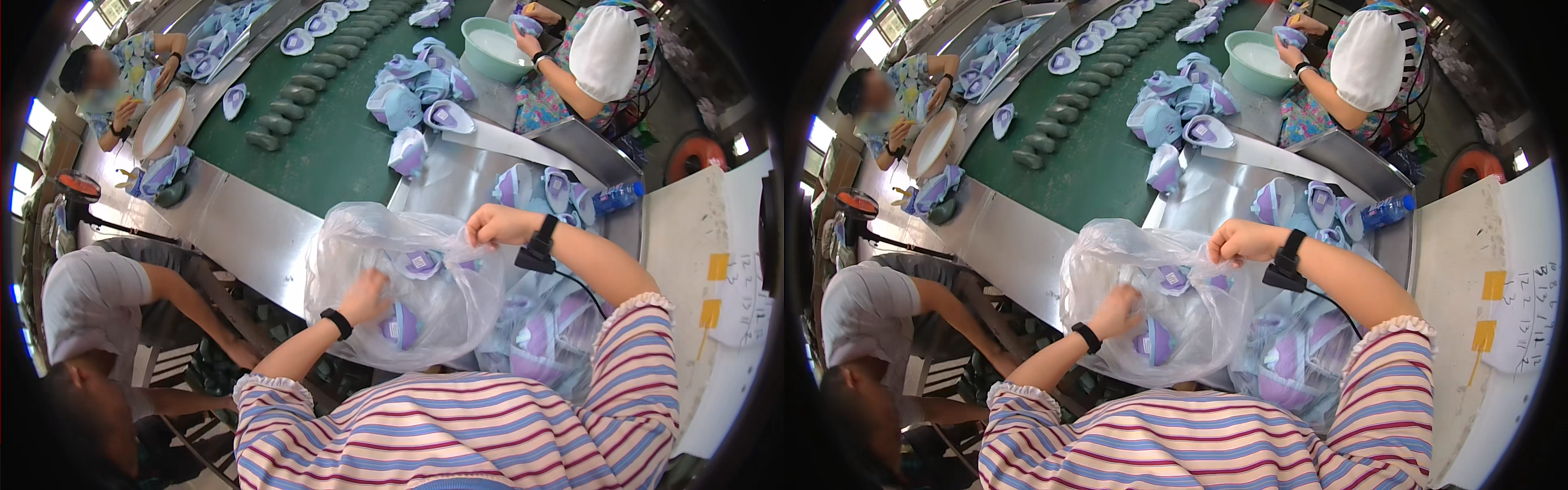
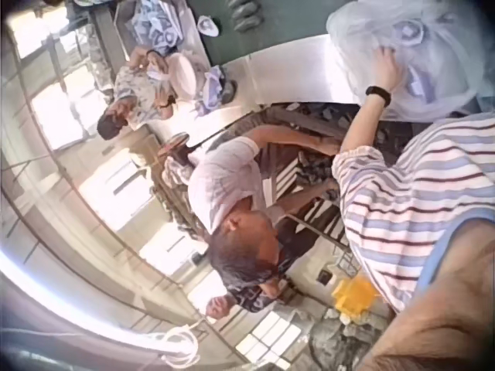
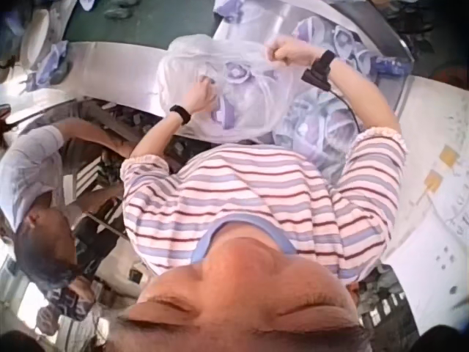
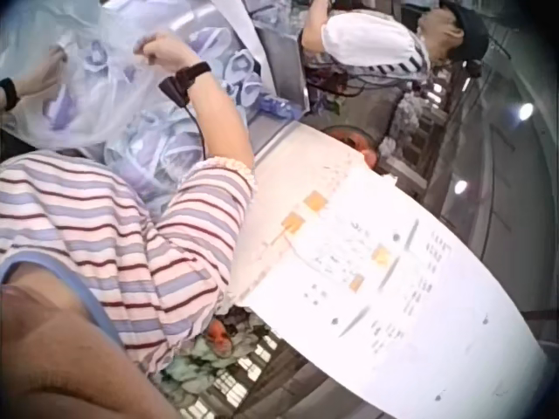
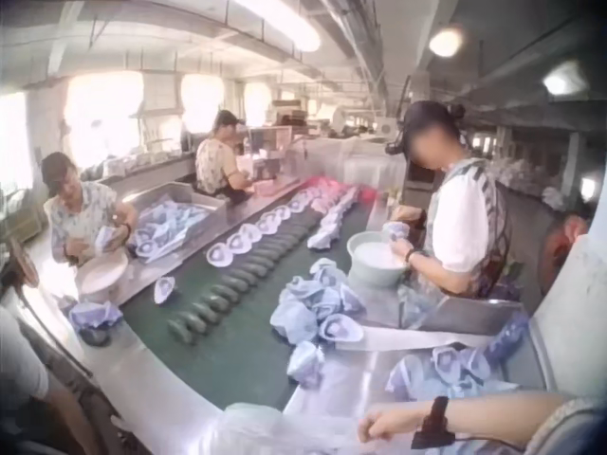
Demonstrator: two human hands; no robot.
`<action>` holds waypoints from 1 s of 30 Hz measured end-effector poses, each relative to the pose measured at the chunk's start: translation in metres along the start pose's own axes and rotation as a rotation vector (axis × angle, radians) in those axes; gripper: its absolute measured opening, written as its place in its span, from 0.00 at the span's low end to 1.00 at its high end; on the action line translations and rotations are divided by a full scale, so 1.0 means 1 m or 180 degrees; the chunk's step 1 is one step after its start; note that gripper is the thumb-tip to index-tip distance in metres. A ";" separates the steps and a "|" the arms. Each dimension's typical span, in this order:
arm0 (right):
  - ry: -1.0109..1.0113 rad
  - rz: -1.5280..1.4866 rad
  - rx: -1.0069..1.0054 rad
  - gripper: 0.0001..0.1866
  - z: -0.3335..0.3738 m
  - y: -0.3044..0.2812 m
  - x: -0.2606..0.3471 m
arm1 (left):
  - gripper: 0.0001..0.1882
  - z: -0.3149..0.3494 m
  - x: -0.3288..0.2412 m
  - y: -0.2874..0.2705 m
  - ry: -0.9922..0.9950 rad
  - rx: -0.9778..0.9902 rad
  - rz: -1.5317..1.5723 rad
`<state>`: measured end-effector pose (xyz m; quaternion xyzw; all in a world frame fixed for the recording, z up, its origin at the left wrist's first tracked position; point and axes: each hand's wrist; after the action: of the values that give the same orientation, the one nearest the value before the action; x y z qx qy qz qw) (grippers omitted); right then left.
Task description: The person picks up pairs of light blue slippers from a large plastic bag and places them onto a green conveyor belt. The slippers are handled one pair at a time and moved to the belt where other workers are also processing similar items.
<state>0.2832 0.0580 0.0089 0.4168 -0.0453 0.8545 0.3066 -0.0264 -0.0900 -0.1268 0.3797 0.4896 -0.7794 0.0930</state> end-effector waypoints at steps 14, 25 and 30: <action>-0.1246 0.1628 -0.2356 0.17 0.063 0.025 0.015 | 0.52 -0.167 -0.031 -0.046 -0.2426 -0.1413 0.1338; -0.1033 0.3395 -0.3744 0.19 0.094 -0.041 0.014 | 0.14 -0.134 -0.020 -0.048 -0.0536 -0.1793 0.3040; -0.2740 0.4398 -0.3157 0.05 0.049 0.038 0.053 | 0.10 -0.077 -0.020 -0.049 -0.0717 -0.2310 0.2614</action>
<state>0.2703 0.0367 0.0870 0.3991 -0.7478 0.5035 -0.1672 0.0008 -0.0061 -0.0972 0.3972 0.5254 -0.4964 0.5655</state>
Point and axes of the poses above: each hand's wrist, its own z-axis away from the middle knuckle, its own y-axis out of the palm, x = y × z, and after that the axes turned 1 degree about y, right-handed
